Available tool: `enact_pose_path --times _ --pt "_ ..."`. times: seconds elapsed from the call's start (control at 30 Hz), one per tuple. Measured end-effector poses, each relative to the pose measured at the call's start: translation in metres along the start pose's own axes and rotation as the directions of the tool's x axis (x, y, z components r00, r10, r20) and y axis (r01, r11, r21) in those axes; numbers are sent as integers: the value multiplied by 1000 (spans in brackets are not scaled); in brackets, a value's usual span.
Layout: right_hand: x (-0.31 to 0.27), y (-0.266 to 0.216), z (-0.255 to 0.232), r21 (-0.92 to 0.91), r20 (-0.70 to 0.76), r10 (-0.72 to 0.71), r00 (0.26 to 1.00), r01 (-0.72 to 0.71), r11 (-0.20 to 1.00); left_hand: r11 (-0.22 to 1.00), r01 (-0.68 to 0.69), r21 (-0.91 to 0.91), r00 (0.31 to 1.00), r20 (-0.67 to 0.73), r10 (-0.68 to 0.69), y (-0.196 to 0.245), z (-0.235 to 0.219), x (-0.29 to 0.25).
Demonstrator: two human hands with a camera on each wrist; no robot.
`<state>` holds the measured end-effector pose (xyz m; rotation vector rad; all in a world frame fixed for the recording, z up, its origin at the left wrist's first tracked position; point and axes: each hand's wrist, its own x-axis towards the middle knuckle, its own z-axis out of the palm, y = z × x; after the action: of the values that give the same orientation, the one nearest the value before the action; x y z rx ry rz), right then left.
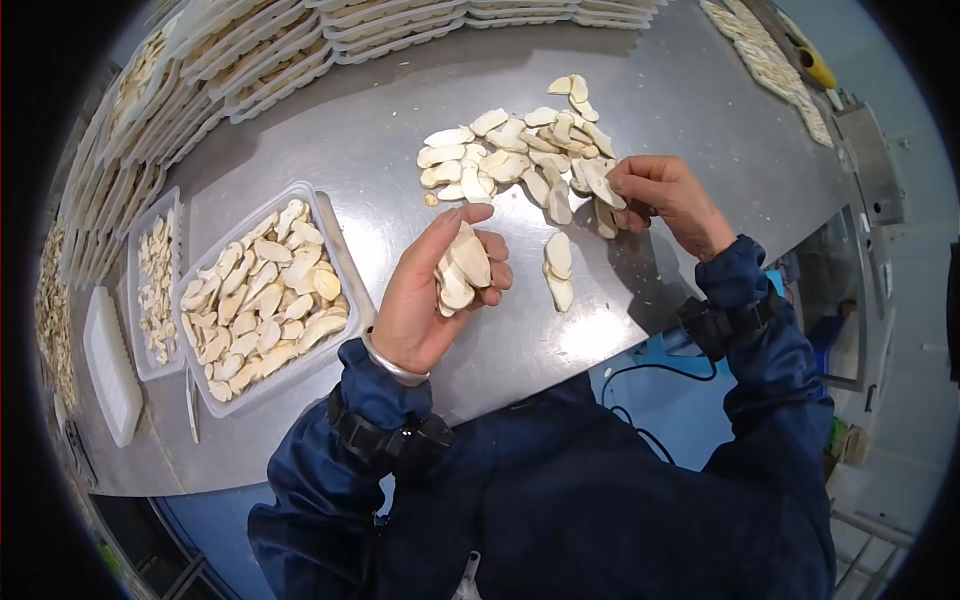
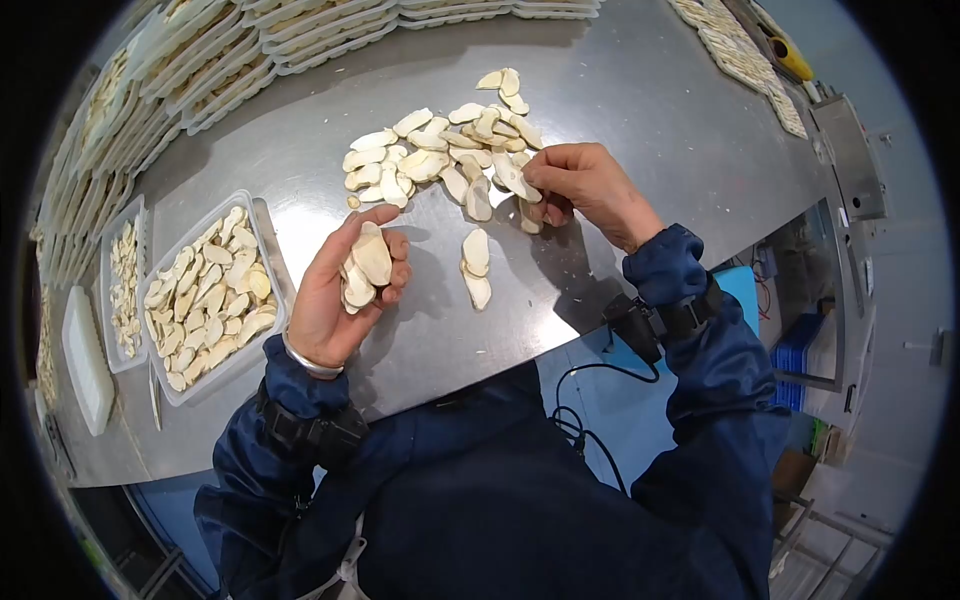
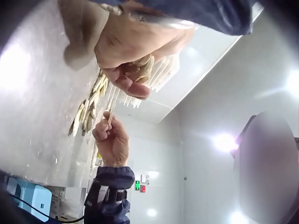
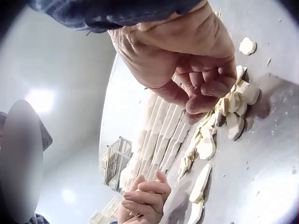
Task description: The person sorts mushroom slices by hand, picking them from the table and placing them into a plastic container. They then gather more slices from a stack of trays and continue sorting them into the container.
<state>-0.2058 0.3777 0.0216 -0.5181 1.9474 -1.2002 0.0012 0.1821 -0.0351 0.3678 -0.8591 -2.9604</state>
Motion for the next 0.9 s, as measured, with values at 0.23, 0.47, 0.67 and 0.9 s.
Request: enact_pose_path --times 0.23,0.47,0.67,0.9 --pt "4 3 0 -219 -69 -113 991 95 971 995 10 95 996 -90 -1 2 6 -1" --pt "26 -25 9 -859 76 -699 711 403 317 990 -21 140 991 -130 40 1 5 0" --pt "52 -40 60 -829 388 -560 732 543 135 976 -153 157 947 -259 190 2 8 -1" --pt "63 -25 33 -827 363 -639 679 551 116 979 89 186 995 21 -94 3 7 0"
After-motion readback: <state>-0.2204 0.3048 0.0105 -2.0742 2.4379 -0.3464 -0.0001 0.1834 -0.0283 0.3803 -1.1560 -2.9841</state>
